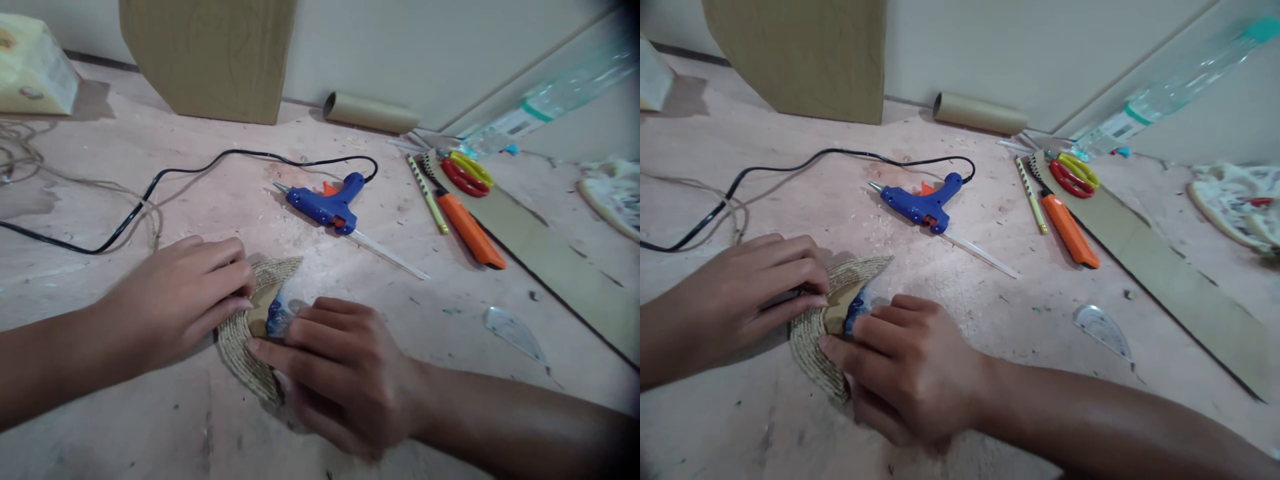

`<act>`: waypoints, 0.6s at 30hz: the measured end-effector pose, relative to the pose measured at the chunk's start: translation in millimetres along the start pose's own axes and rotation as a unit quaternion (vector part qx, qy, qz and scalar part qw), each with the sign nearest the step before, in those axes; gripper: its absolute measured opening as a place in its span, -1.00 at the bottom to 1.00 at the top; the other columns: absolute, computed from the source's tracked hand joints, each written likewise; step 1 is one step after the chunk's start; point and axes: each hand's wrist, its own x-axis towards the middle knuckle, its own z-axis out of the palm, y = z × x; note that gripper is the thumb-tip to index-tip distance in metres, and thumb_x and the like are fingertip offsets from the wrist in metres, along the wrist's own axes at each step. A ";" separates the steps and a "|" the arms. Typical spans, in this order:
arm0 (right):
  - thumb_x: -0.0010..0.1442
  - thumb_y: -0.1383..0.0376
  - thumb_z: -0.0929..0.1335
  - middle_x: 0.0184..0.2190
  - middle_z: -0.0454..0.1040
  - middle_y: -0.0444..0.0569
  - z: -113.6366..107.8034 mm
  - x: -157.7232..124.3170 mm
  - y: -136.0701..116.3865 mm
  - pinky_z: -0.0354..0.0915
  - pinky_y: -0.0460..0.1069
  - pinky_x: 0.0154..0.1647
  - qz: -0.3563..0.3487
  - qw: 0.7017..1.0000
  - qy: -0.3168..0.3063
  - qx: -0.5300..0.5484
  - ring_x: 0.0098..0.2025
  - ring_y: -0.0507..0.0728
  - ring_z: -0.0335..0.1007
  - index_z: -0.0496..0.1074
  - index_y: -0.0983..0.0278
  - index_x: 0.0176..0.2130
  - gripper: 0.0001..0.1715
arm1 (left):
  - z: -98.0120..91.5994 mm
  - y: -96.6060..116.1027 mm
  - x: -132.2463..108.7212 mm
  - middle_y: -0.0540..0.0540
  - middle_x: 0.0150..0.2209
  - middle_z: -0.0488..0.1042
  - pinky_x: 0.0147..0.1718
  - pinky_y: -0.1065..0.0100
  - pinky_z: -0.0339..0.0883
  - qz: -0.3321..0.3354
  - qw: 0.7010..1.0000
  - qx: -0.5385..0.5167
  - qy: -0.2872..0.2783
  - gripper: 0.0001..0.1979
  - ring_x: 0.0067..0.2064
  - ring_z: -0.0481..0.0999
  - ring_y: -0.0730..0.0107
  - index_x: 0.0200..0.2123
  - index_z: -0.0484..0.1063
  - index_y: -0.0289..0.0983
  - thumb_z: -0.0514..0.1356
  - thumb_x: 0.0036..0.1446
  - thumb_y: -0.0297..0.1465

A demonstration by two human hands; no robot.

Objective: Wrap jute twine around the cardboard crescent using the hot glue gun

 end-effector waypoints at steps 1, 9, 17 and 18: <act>0.49 0.42 0.33 -0.33 0.59 -0.12 0.0 -0.4 -0.2 0.24 0.08 -0.45 0.002 1.000 0.001 -0.002 -0.43 0.09 0.37 0.62 0.42 0.13 -0.66 | -0.4 0.2 0.1 -0.03 -0.19 0.54 -0.22 0.22 0.30 0.002 1.000 0.002 0.002 -0.71 -0.24 0.53 0.23 -0.15 0.44 -0.19 0.05 0.72 -0.41; 0.46 0.44 0.33 -0.32 0.60 -0.09 1.2 -1.4 0.0 0.24 0.10 -0.46 -0.001 1.000 0.021 0.008 -0.43 0.10 0.34 0.63 0.44 0.11 -0.65 | -1.7 1.1 0.0 -0.04 -0.19 0.55 -0.22 0.23 0.32 0.003 1.000 0.005 0.003 -0.70 -0.21 0.54 0.22 -0.15 0.45 -0.19 0.04 0.73 -0.40; 0.40 0.45 0.34 -0.38 0.56 -0.16 -0.1 -1.9 -1.2 0.23 0.08 -0.50 0.006 1.000 0.021 0.002 -0.48 0.09 0.38 0.60 0.43 0.19 -0.57 | -1.3 -0.2 0.6 -0.06 -0.18 0.53 -0.22 0.22 0.31 0.003 1.000 0.013 -0.001 -0.68 -0.22 0.53 0.22 -0.16 0.45 -0.20 0.03 0.74 -0.38; 0.41 0.45 0.34 -0.37 0.58 -0.15 -0.2 -1.9 -1.3 0.24 0.08 -0.49 0.007 1.000 0.016 -0.002 -0.47 0.08 0.39 0.59 0.42 0.18 -0.59 | -1.5 -0.2 0.1 -0.06 -0.18 0.53 -0.23 0.22 0.31 0.004 1.000 0.014 0.000 -0.68 -0.23 0.53 0.22 -0.16 0.45 -0.20 0.03 0.74 -0.38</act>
